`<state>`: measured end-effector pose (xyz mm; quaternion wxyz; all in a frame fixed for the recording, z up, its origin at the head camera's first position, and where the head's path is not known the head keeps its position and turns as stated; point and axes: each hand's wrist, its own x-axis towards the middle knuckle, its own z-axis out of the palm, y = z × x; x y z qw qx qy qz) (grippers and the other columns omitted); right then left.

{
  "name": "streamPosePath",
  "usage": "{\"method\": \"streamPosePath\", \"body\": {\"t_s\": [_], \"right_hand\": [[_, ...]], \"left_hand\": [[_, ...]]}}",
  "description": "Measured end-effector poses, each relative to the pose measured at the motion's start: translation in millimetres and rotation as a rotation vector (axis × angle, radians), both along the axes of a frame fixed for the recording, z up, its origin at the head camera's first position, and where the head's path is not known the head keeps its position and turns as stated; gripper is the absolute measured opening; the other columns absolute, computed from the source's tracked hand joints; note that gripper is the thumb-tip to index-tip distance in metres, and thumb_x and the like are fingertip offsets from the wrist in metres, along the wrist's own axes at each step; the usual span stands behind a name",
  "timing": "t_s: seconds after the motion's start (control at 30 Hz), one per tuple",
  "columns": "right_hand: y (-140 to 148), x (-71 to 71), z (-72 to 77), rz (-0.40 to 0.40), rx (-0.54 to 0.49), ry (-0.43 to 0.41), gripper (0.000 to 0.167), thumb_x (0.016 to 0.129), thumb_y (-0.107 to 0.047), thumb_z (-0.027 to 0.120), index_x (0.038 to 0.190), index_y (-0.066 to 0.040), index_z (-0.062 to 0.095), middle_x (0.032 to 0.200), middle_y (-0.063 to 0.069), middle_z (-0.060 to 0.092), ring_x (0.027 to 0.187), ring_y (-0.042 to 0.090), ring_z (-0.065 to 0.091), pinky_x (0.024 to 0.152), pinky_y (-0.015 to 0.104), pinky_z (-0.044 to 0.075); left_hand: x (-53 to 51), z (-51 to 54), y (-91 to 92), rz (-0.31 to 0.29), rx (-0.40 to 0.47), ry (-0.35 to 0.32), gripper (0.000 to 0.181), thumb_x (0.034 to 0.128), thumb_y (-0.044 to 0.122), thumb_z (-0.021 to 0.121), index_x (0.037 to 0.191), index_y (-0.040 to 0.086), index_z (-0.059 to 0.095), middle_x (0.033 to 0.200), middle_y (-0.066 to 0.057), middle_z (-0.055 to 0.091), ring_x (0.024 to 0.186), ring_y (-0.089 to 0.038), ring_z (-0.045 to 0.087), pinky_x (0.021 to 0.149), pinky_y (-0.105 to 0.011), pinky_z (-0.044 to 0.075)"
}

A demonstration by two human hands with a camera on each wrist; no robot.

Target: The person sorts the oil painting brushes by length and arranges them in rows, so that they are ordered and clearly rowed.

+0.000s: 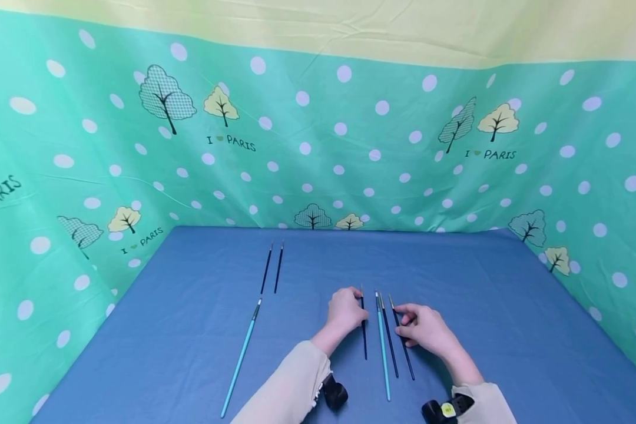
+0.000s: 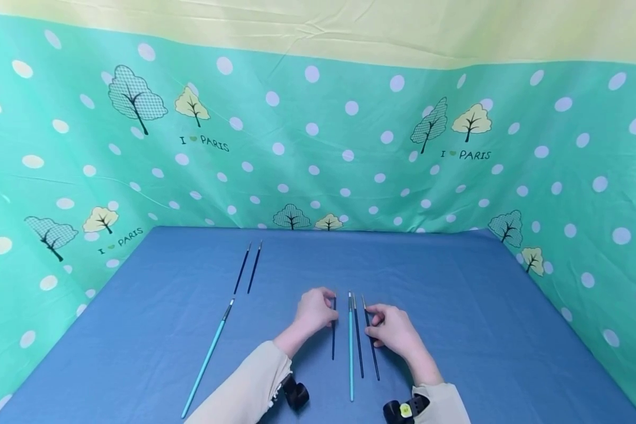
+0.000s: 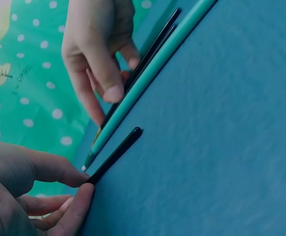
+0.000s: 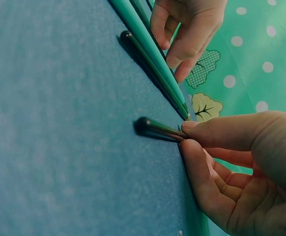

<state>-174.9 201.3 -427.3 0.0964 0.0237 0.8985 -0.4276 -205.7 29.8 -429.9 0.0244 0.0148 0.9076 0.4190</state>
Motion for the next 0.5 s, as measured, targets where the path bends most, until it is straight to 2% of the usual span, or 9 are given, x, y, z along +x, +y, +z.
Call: {"method": "streamPosePath", "body": {"t_s": [0.07,0.17,0.27,0.33,0.4,0.43,0.5], "right_hand": [[0.2,-0.5,-0.2,-0.001,0.001,-0.002,0.045,0.077,0.0,0.066,0.12,-0.002,0.056,0.082,0.007,0.05,0.059,0.015,0.053,0.051,0.028,0.052],[0.2,-0.9,-0.3,-0.001,-0.001,-0.013,0.045,0.077,0.0,0.066,0.121,-0.002,0.056,0.082,0.008,0.05,0.06,0.016,0.053,0.052,0.028,0.052],[-0.1,-1.3,-0.3,-0.002,-0.002,-0.027,0.045,0.077,0.0,0.067,0.121,-0.003,0.056,0.082,0.008,0.051,0.059,0.016,0.054,0.052,0.029,0.052],[-0.1,-1.4,-0.3,-0.003,-0.004,-0.032,0.045,0.077,0.0,0.067,0.121,-0.003,0.056,0.082,0.008,0.051,0.059,0.016,0.054,0.052,0.029,0.052],[0.0,-1.7,-0.1,-0.002,-0.004,-0.031,0.046,0.077,0.0,0.067,0.121,-0.003,0.056,0.082,0.008,0.051,0.059,0.016,0.054,0.052,0.029,0.052],[0.1,-1.8,-0.1,-0.002,-0.004,-0.03,0.046,0.077,0.0,0.067,0.121,-0.003,0.056,0.082,0.008,0.051,0.059,0.016,0.054,0.052,0.029,0.052],[0.3,-2.1,0.0,-0.002,-0.005,-0.028,0.045,0.077,0.0,0.067,0.121,-0.003,0.056,0.082,0.008,0.051,0.059,0.016,0.054,0.052,0.029,0.052]], "left_hand": [[-3.4,1.1,-2.6,0.018,-0.025,0.023,0.035,0.0716,0.008,0.072,0.106,0.005,0.064,0.061,0.0,0.058,0.047,-0.012,0.054,0.059,-0.026,0.048],[-7.3,2.4,-5.9,0.051,-0.064,0.067,0.034,0.0685,0.008,0.073,0.102,0.004,0.067,0.078,-0.006,0.063,0.067,-0.019,0.06,0.068,-0.032,0.05],[-10.1,3.3,-9.3,0.069,-0.105,0.099,0.032,0.0671,0.008,0.074,0.098,0.004,0.068,0.092,-0.01,0.064,0.085,-0.026,0.06,0.076,-0.037,0.049],[-12.6,3.3,-11.7,0.06,-0.143,0.11,0.029,0.0678,0.009,0.074,0.096,0.005,0.069,0.092,-0.009,0.064,0.081,-0.024,0.06,0.071,-0.036,0.049],[-16.5,3.8,-14.2,0.029,-0.187,0.111,0.008,0.0706,0.008,0.072,0.075,0.007,0.065,0.074,-0.004,0.058,0.061,-0.017,0.051,0.054,-0.029,0.044],[-18.6,4.2,-15.5,0.012,-0.214,0.112,0.015,0.0722,0.008,0.07,0.064,0.009,0.057,0.066,0.0,0.05,0.053,-0.013,0.042,0.047,-0.026,0.036],[-22.5,4.3,-18.0,-0.02,-0.253,0.113,0.038,0.0743,0.005,0.066,0.054,0.014,0.036,0.058,0.003,0.031,0.048,-0.011,0.023,0.044,-0.024,0.02]]}}
